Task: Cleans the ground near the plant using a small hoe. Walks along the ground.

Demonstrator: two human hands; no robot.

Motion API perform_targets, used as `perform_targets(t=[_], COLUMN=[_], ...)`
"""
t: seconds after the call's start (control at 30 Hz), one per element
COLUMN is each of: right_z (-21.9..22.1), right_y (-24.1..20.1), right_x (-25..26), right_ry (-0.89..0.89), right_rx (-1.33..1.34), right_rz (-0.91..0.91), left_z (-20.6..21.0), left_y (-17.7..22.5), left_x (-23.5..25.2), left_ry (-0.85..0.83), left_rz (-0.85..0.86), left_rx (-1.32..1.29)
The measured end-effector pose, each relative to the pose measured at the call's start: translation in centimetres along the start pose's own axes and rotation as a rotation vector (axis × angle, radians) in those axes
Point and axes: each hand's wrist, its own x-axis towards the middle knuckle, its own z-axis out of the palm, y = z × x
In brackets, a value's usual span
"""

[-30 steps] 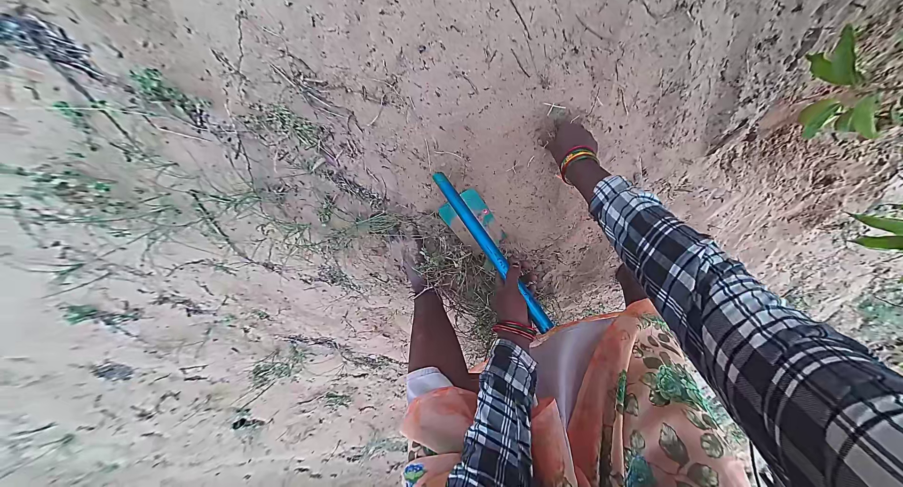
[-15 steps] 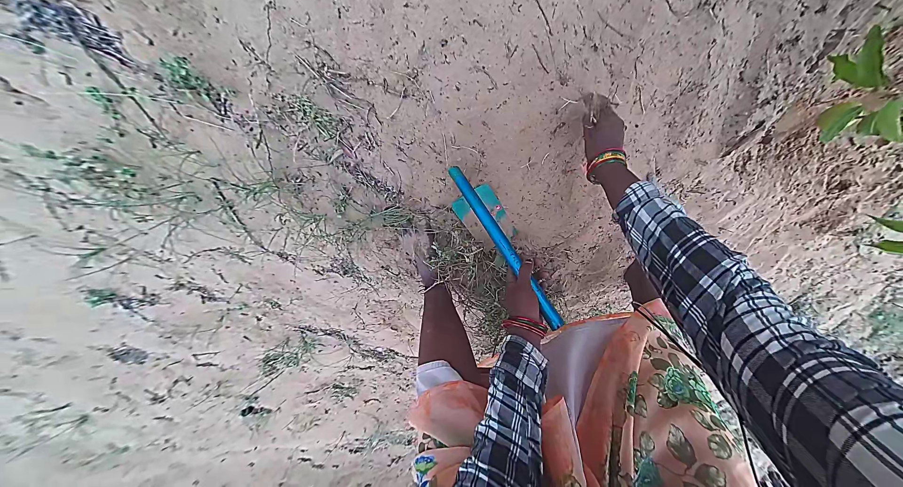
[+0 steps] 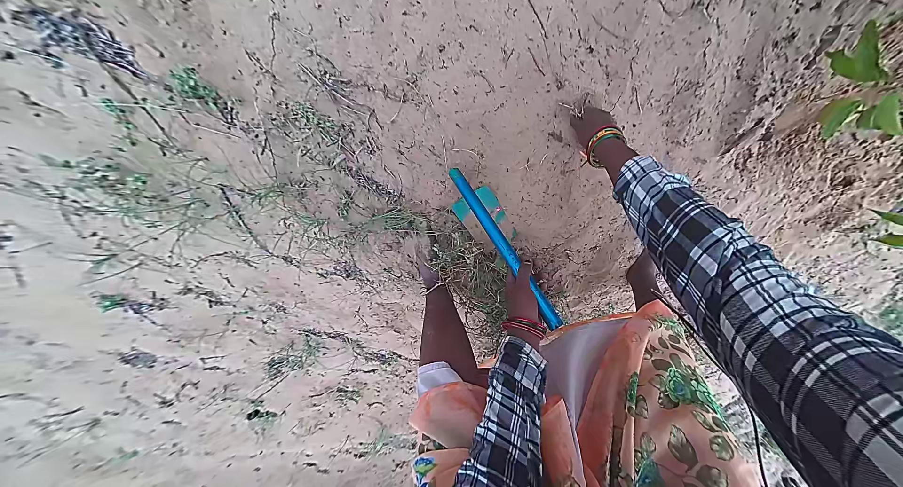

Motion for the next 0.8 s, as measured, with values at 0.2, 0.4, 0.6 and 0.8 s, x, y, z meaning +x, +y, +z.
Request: perform_targets(t=[0.2,0.4,0.6,0.8], right_z=[1.4,5.1,9.8,4.7], right_y=[1.5,5.1,17.2,21.9], right_x=[-0.6,-6.8,-11.8,-7.6], right_ry=[0.046,-0.227,-0.369,-0.023], right_rx=[-0.014,-0.215,-0.182,-0.023], right_rz=[-0.045,-0.279,-0.101,0.194], left_z=[-0.1,-0.1,0.2,0.1], left_y=[-0.4,-1.6,-2.4,-3.9], left_x=[0.0,0.1,0.2,0.9], left_ry=[0.000,-0.019,0.050,0.011], left_rz=[0.012,-0.007,0.164,0.251], left_rx=[-0.024,0.002,0.148,0.170])
